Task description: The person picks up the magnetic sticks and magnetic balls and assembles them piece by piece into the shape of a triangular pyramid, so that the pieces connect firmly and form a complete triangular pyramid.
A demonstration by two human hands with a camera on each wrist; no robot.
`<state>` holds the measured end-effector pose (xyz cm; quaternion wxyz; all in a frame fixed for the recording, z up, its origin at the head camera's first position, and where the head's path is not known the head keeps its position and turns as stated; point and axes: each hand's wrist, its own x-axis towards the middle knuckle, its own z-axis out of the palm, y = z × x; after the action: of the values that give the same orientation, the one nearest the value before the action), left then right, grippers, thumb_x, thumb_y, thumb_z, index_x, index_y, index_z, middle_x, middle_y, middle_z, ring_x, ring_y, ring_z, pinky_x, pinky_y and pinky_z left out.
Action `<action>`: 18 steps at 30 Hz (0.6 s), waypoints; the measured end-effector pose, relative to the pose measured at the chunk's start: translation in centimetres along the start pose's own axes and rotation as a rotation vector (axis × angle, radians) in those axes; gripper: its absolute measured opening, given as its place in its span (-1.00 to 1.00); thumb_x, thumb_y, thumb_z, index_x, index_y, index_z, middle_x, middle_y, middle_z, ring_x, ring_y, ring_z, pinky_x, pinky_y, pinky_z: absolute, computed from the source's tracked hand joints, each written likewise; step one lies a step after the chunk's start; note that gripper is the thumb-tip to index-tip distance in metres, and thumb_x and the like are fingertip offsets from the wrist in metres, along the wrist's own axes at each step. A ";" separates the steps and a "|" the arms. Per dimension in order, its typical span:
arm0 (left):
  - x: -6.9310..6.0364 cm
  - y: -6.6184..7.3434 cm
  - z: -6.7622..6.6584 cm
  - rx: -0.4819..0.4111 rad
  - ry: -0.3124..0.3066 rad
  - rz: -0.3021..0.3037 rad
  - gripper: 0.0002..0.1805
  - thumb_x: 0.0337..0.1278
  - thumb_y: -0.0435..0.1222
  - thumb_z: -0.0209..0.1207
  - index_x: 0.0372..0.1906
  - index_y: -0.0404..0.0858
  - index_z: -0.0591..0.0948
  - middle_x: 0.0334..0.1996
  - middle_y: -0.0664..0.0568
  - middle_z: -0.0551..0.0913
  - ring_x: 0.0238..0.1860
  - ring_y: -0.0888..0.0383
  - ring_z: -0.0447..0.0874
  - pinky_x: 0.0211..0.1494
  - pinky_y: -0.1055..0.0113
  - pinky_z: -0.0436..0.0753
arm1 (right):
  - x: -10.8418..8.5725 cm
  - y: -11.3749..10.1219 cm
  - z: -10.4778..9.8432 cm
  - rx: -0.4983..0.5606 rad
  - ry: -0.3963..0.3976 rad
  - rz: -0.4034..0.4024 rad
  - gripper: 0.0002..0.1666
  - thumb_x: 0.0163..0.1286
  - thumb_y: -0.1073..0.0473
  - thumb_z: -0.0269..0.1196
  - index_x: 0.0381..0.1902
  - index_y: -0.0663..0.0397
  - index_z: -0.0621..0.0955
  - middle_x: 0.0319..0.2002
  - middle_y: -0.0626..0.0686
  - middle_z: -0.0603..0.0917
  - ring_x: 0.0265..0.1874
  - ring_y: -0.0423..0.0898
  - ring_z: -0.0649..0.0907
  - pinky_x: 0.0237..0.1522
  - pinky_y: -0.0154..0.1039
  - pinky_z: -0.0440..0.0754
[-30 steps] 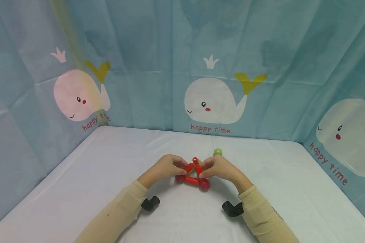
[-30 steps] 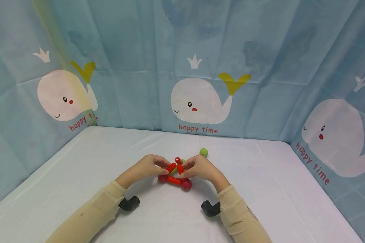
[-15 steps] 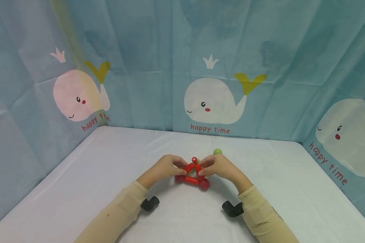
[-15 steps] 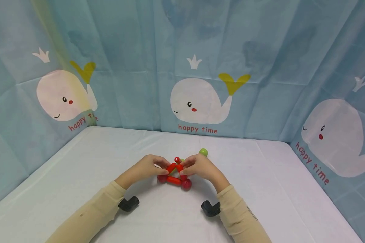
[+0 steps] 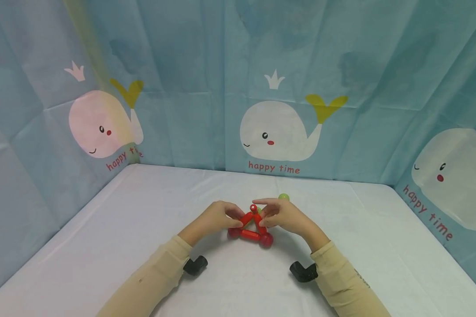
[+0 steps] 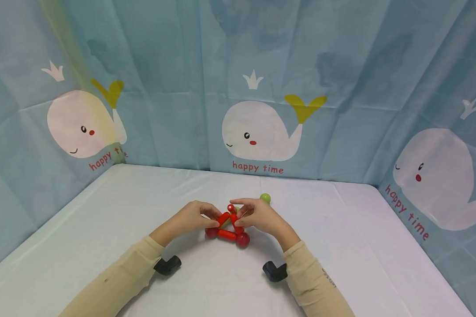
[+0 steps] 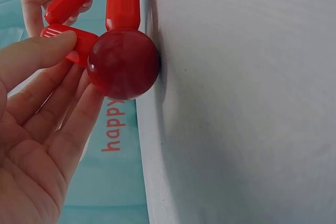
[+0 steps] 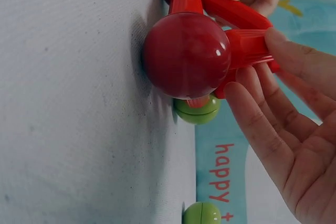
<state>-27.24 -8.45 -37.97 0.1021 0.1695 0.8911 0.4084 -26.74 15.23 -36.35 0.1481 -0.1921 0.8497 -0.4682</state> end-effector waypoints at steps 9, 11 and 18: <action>0.0 0.0 0.0 -0.003 -0.001 0.008 -0.79 0.07 -0.26 0.40 -0.14 -0.14 0.75 -0.23 0.11 0.77 -0.15 0.22 0.65 0.05 0.17 0.65 | 0.0 0.2 -0.1 -0.010 -0.007 0.000 -0.47 0.28 0.31 0.29 0.24 0.08 0.57 -0.19 0.10 0.72 -0.25 -0.12 0.70 -0.10 -0.18 0.72; 0.0 -0.1 0.1 -0.005 -0.002 0.005 -0.79 0.08 -0.26 0.40 -0.14 -0.14 0.75 -0.23 0.12 0.77 -0.15 0.22 0.65 0.05 0.17 0.65 | 0.0 0.1 -0.1 -0.017 -0.004 -0.002 -0.47 0.28 0.31 0.30 0.23 0.09 0.57 -0.19 0.10 0.72 -0.24 -0.12 0.70 -0.11 -0.19 0.71; 0.1 -0.2 0.0 -0.011 -0.011 0.024 -0.79 0.08 -0.26 0.39 -0.14 -0.14 0.75 -0.22 0.11 0.77 -0.11 0.21 0.66 0.11 0.11 0.63 | -0.1 0.0 -0.1 -0.048 0.001 -0.016 -0.45 0.27 0.31 0.33 0.24 0.08 0.58 -0.19 0.10 0.72 -0.20 -0.12 0.67 -0.12 -0.23 0.69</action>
<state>-27.35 -8.59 -38.13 0.1032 0.1820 0.8861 0.4136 -26.74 15.33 -36.28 0.1392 -0.2022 0.8591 -0.4492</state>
